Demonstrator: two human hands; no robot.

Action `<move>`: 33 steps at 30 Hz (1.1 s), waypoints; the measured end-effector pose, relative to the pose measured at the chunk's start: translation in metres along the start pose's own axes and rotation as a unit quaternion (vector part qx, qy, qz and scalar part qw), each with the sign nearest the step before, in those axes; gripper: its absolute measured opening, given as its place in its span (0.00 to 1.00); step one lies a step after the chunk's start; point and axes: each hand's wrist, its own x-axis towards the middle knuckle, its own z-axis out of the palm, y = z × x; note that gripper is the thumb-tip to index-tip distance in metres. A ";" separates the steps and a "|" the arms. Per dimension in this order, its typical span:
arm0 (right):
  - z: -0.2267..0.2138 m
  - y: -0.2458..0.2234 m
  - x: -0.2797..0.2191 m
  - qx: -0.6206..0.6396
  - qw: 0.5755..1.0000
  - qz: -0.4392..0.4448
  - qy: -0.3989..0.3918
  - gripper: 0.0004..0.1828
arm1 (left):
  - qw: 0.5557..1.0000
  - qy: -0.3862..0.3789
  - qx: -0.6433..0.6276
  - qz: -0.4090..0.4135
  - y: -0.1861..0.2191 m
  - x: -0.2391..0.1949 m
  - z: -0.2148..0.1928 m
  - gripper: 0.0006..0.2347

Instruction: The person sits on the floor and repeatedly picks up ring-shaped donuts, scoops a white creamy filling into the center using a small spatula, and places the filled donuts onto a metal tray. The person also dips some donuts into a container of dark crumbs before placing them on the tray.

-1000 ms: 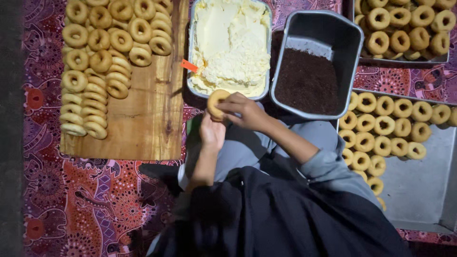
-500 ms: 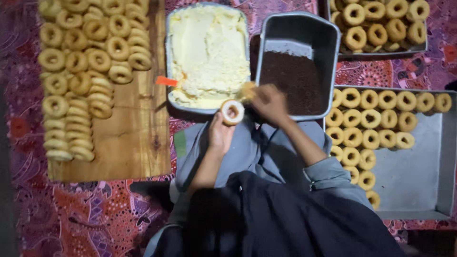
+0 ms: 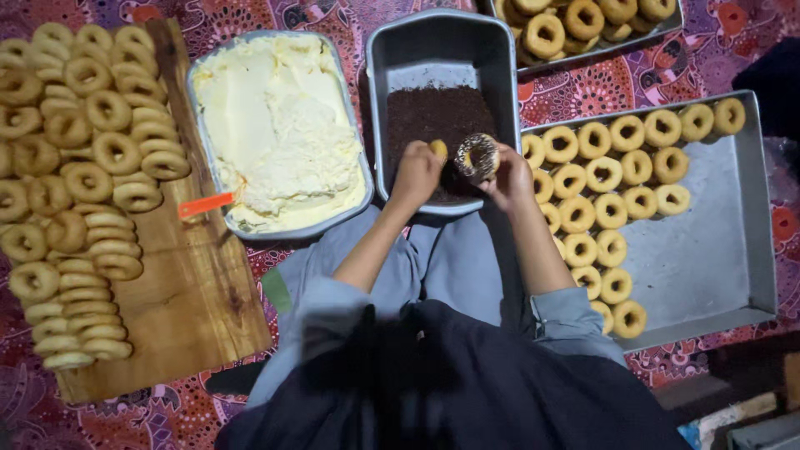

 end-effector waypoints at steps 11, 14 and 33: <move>0.092 0.002 -0.049 -0.478 0.786 -0.391 -0.020 0.26 | 0.632 0.001 -0.748 -0.200 -0.002 -0.021 -0.001 0.15; 0.081 0.001 -0.044 -0.334 0.913 -0.228 0.062 0.34 | 0.665 -0.031 -0.703 -0.250 0.018 -0.020 -0.010 0.16; -0.419 -0.175 -0.085 0.027 0.850 -0.347 0.396 0.07 | 0.887 -0.016 0.423 -0.185 0.079 -0.218 -0.089 0.34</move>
